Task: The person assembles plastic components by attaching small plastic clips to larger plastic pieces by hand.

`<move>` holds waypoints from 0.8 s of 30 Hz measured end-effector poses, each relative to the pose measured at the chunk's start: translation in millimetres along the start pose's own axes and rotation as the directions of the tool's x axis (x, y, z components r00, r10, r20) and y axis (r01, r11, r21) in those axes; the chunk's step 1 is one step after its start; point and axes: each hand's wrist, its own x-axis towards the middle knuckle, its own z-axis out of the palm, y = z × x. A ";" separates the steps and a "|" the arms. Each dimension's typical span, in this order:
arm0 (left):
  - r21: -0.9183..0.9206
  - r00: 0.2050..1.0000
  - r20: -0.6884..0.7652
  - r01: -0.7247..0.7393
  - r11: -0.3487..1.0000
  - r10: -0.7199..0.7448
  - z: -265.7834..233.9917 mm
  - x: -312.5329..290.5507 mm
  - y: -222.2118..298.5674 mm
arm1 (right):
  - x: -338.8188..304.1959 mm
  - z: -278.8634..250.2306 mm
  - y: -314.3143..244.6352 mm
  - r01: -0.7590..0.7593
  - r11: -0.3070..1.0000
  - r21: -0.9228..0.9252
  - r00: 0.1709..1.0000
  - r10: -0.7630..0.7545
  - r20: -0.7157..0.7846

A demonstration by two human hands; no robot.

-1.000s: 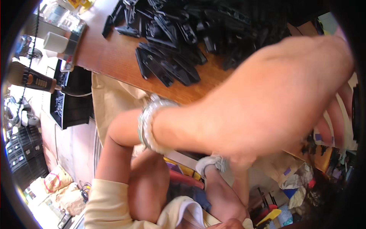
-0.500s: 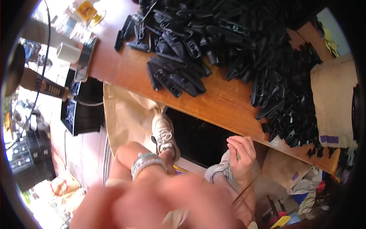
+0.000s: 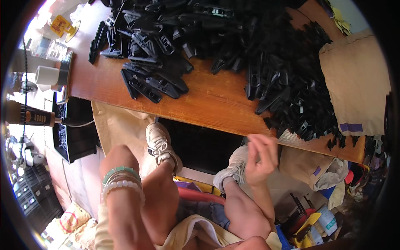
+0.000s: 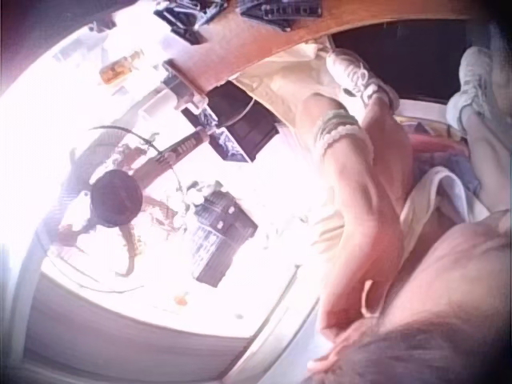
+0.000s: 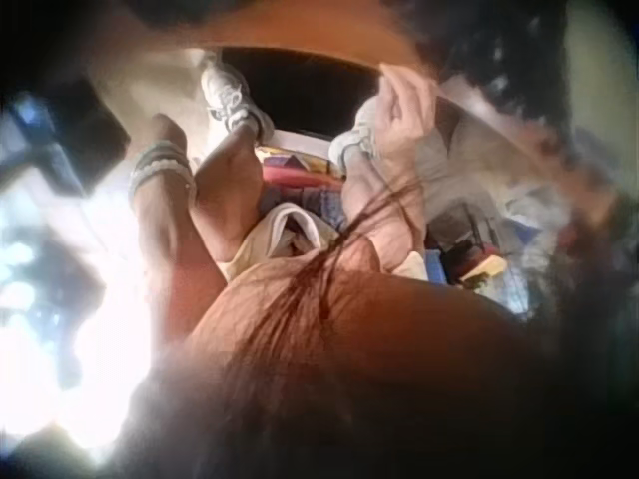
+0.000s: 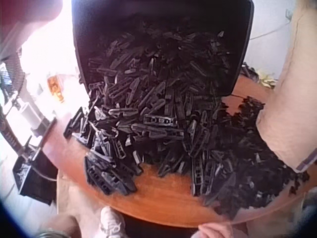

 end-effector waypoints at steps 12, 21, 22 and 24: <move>0.297 0.188 0.834 0.641 0.708 -0.519 74.5 -215.0 -81.0 | 24.4 10.2 21.3 0.144 0.968 -0.203 0.989 -0.150 -0.015; 0.321 0.242 0.788 0.623 0.714 -0.566 60.6 -220.6 -76.6 | 25.6 2.1 12.4 0.155 0.968 -0.198 0.988 -0.153 0.026; 0.325 0.240 0.782 0.630 0.705 -0.575 58.6 -221.1 -74.3 | 24.6 5.5 16.0 0.163 0.968 -0.193 0.987 -0.160 0.034; 0.333 0.267 0.761 0.622 0.709 -0.591 55.0 -220.4 -73.3 | 25.8 10.0 18.9 0.177 0.966 -0.187 0.984 -0.172 0.044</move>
